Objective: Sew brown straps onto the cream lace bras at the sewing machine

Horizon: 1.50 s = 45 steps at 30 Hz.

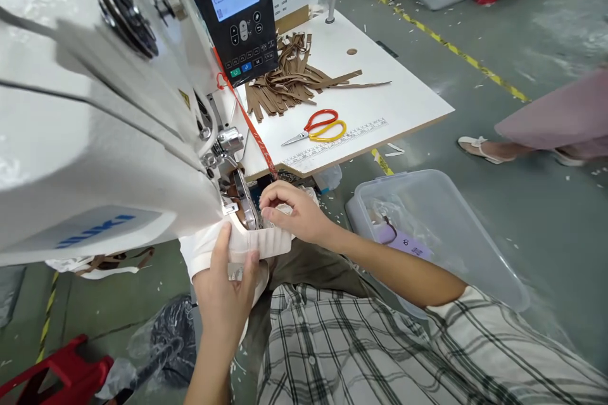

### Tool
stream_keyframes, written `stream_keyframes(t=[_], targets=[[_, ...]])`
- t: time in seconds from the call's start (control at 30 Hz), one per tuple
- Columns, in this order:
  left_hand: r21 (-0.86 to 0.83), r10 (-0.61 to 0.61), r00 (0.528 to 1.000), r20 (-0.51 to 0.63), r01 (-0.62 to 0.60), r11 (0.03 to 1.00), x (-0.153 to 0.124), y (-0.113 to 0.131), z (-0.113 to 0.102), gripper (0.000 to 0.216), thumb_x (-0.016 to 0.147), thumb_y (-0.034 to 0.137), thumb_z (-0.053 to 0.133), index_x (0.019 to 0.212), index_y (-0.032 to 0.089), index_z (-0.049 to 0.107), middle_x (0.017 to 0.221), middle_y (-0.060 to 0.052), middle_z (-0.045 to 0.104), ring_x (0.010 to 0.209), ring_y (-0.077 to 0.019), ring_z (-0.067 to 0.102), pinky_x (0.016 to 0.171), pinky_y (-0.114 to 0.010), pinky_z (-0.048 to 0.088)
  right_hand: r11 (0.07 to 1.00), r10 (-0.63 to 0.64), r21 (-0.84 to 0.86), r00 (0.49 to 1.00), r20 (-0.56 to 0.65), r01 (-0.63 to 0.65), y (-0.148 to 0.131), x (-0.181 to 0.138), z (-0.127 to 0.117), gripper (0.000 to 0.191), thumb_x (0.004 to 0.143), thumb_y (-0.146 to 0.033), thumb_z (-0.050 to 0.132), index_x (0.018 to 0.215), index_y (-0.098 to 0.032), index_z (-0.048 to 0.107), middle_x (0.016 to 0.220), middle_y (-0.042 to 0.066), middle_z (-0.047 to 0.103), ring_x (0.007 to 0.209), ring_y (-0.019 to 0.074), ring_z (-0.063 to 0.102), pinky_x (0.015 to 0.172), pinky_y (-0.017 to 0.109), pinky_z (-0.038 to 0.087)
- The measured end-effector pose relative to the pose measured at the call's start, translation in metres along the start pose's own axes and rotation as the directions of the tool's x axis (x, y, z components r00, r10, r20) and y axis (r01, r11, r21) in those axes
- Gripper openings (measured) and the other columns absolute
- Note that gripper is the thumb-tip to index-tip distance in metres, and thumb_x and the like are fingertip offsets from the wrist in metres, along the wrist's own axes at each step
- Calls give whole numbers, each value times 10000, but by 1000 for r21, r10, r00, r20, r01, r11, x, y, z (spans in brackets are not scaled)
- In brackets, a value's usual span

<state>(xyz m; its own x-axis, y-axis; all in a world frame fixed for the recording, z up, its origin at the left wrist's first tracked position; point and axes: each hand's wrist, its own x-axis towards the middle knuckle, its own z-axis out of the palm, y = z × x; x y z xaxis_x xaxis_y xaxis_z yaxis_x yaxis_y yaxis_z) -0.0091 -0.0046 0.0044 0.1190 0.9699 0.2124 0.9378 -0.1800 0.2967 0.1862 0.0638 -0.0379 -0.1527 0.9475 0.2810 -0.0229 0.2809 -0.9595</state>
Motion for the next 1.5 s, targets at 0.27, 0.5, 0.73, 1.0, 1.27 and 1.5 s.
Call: stream_keyframes(t=[0.27, 0.5, 0.73, 1.0, 1.27, 1.5], targets=[[-18, 3, 1000, -16, -3, 1000, -25, 11, 13, 907, 887, 543, 549, 1553, 93, 128, 1268, -264, 618, 908, -327, 711, 725, -415, 561, 989, 48, -140, 997, 54, -40, -15, -36, 14, 376, 805, -487, 719, 1015, -194, 610, 969, 31, 652, 934, 197, 588, 995, 401, 395], [-261, 68, 984, 163, -23, 965, -82, 41, 38, 959, 875, 451, 614, 1569, 148, 25, 1432, -274, 485, 1038, -340, 688, 724, -413, 595, 969, 212, 119, 977, 39, -215, -15, -71, 19, 291, 951, -405, 527, 815, -164, 617, 786, -2, 535, 768, 130, 503, 707, 249, 406], [-473, 118, 982, 151, -33, 880, -73, 32, 12, 357, 940, 265, 533, 1294, 220, 549, 873, -43, 726, 796, -185, 694, 740, -311, 569, 970, 192, 120, 970, 152, -211, -28, -86, -12, 324, 937, -407, 540, 739, -151, 554, 705, -26, 458, 665, 101, 420, 603, 233, 327], [-544, 456, 867, 199, -290, 788, -30, 41, -21, 545, 919, 192, 544, 1438, 222, 383, 1325, -116, 584, 1232, -227, 549, 1089, -443, 414, 996, 17, -83, 900, 437, 21, -49, -95, -30, 277, 934, -316, 521, 708, -157, 508, 716, -26, 464, 654, 91, 431, 624, 231, 336], [-264, 689, 720, -85, -683, 681, -39, 27, -15, 193, 810, 44, 664, 921, 184, 591, 723, -14, 595, 701, -155, 562, 635, -290, 504, 696, -334, -531, 872, 358, 484, -53, -107, -32, 145, 914, -237, 580, 800, -174, 642, 711, 11, 621, 689, 136, 538, 653, 278, 382], [21, 804, 482, -349, -853, 521, -51, 21, -9, 274, 685, -18, 752, 899, 125, 659, 661, -23, 604, 692, -180, 599, 637, -325, 566, 574, -565, -549, 779, 272, 607, -53, -110, -23, 116, 910, -210, 603, 804, -202, 651, 666, -14, 656, 638, 121, 553, 680, 282, 437]])
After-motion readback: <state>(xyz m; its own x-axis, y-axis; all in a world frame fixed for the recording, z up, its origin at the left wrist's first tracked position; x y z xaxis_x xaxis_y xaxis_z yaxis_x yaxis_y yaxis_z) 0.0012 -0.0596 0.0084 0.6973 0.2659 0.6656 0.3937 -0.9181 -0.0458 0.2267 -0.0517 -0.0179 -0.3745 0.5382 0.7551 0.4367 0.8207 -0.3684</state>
